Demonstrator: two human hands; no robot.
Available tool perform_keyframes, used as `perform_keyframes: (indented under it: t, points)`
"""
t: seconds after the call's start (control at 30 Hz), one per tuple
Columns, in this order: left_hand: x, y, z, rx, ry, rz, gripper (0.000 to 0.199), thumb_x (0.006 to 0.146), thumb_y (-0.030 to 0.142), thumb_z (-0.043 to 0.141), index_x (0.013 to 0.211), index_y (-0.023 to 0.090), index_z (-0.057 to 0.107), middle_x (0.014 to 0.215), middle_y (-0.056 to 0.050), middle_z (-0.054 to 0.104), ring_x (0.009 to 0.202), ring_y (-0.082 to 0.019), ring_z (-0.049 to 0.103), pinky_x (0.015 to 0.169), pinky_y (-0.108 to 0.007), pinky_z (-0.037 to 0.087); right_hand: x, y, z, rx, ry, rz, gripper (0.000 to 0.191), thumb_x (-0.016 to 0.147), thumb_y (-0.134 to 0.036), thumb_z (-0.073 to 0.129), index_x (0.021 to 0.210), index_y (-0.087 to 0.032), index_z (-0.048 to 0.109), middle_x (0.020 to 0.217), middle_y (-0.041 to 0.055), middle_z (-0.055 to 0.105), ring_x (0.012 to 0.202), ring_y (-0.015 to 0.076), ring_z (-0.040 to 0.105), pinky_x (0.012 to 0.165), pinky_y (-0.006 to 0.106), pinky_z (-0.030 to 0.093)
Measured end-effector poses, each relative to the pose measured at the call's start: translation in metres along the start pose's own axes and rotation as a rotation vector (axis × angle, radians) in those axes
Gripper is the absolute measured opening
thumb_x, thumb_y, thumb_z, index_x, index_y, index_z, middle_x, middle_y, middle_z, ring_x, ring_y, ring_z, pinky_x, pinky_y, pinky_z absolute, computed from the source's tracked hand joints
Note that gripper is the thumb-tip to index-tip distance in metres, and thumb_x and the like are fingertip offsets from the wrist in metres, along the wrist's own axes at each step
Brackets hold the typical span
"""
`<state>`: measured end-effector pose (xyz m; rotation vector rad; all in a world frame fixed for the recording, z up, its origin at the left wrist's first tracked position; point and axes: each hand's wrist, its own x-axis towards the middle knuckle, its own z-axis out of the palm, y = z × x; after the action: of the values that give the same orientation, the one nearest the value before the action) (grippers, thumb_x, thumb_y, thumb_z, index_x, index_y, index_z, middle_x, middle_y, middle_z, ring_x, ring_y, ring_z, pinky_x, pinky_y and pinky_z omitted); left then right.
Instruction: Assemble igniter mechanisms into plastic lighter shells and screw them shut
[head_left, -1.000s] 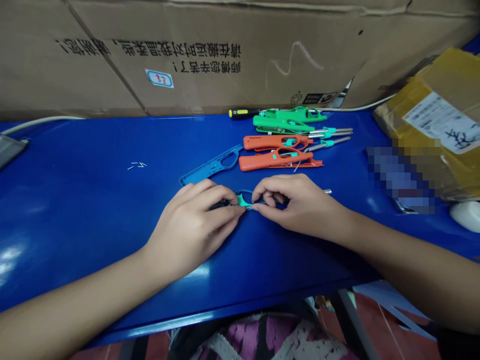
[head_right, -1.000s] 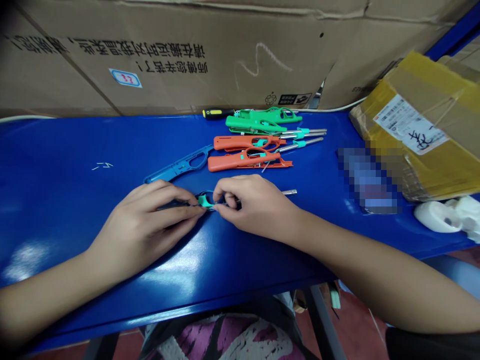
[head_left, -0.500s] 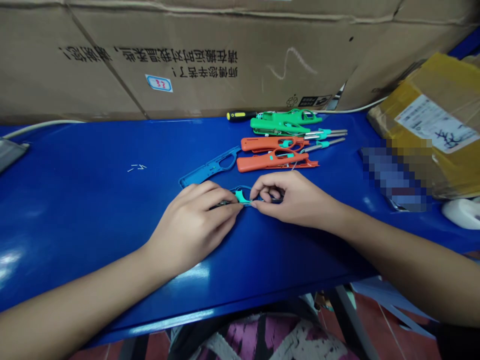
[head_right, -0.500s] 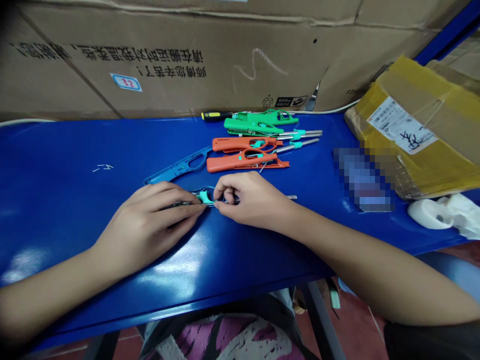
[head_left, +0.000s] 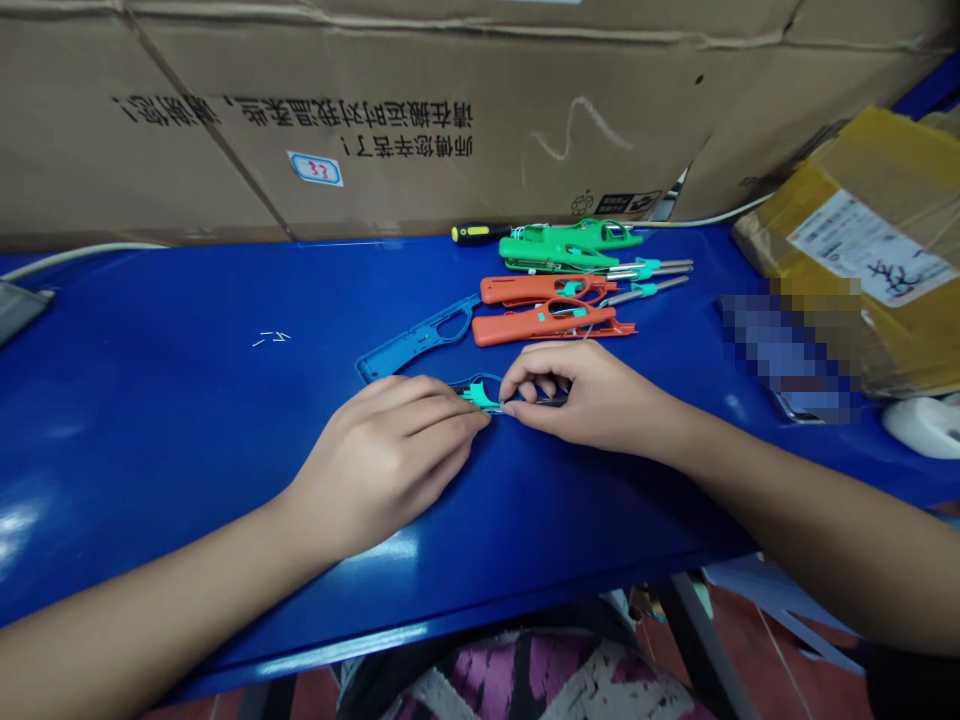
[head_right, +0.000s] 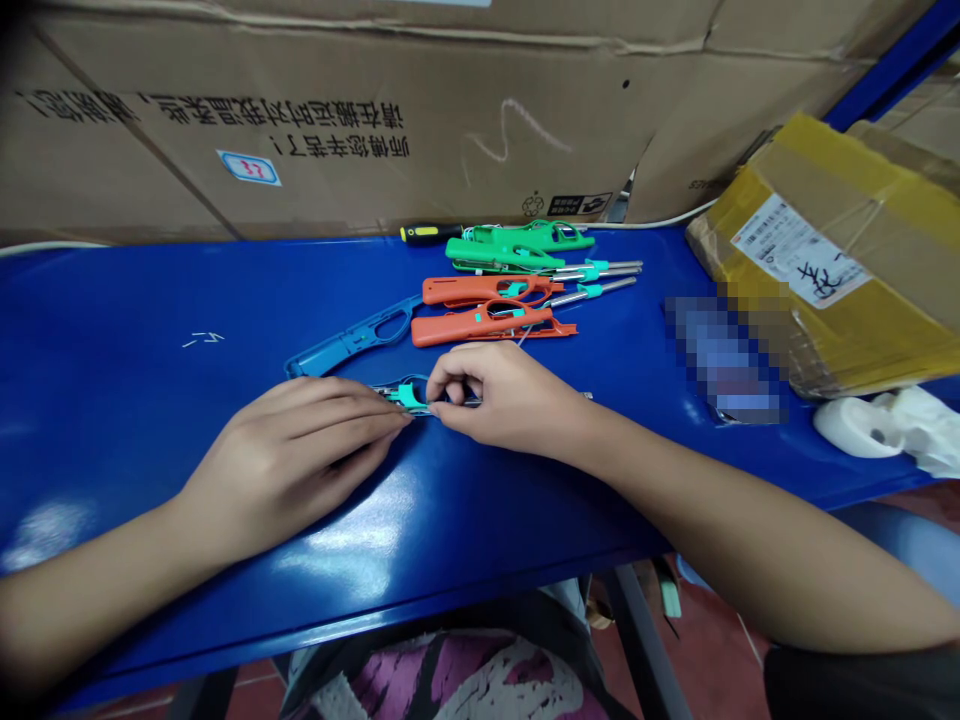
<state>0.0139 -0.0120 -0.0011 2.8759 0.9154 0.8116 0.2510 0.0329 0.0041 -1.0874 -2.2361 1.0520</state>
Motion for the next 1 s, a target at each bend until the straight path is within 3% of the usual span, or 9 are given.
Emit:
perform_keyframes:
  t: [0.23,0.5,0.7,1.0]
  points:
    - [-0.003,0.002,0.001,-0.003,-0.015,0.027,0.021,0.093,0.014,0.065,0.113,0.014,0.07,0.113,-0.007,0.077,0.1,-0.021,0.073,0.093,-0.039,0.058,0.001,0.003,-0.001,-0.021,-0.005,-0.036,0.008,0.08,-0.011,0.066,0.084,-0.014,0.072,0.072,-0.0019,0.06,0.065,0.0083,0.05,0.059,0.021,0.041]
    - [0.002,0.016,0.0,0.096,-0.052,0.043,0.022,0.094,0.018,0.064,0.112,0.009,0.072,0.111,-0.011,0.078,0.102,-0.028,0.074,0.092,-0.045,0.062,0.002,0.004,-0.003,-0.009,0.002,-0.055,0.007,0.081,-0.011,0.067,0.083,-0.014,0.072,0.075,-0.0003,0.064,0.068,0.0096,0.054,0.063,0.022,0.045]
    - [0.001,0.026,-0.002,0.172,-0.072,0.042,0.025,0.095,0.019,0.061,0.112,0.006,0.073,0.114,-0.015,0.077,0.104,-0.031,0.074,0.092,-0.046,0.064,0.003,0.005,-0.01,0.015,-0.081,-0.04,0.014,0.083,-0.011,0.063,0.091,-0.015,0.073,0.086,0.0022,0.071,0.074,0.0109,0.058,0.068,0.024,0.047]
    - [0.0,0.022,-0.003,0.103,-0.047,0.033,0.024,0.095,0.019,0.062,0.113,0.009,0.073,0.115,-0.012,0.077,0.103,-0.027,0.075,0.094,-0.044,0.064,0.004,0.003,-0.011,0.032,-0.075,0.026,0.015,0.079,-0.01,0.063,0.088,-0.015,0.074,0.084,0.0014,0.072,0.071,0.0099,0.057,0.061,0.023,0.041]
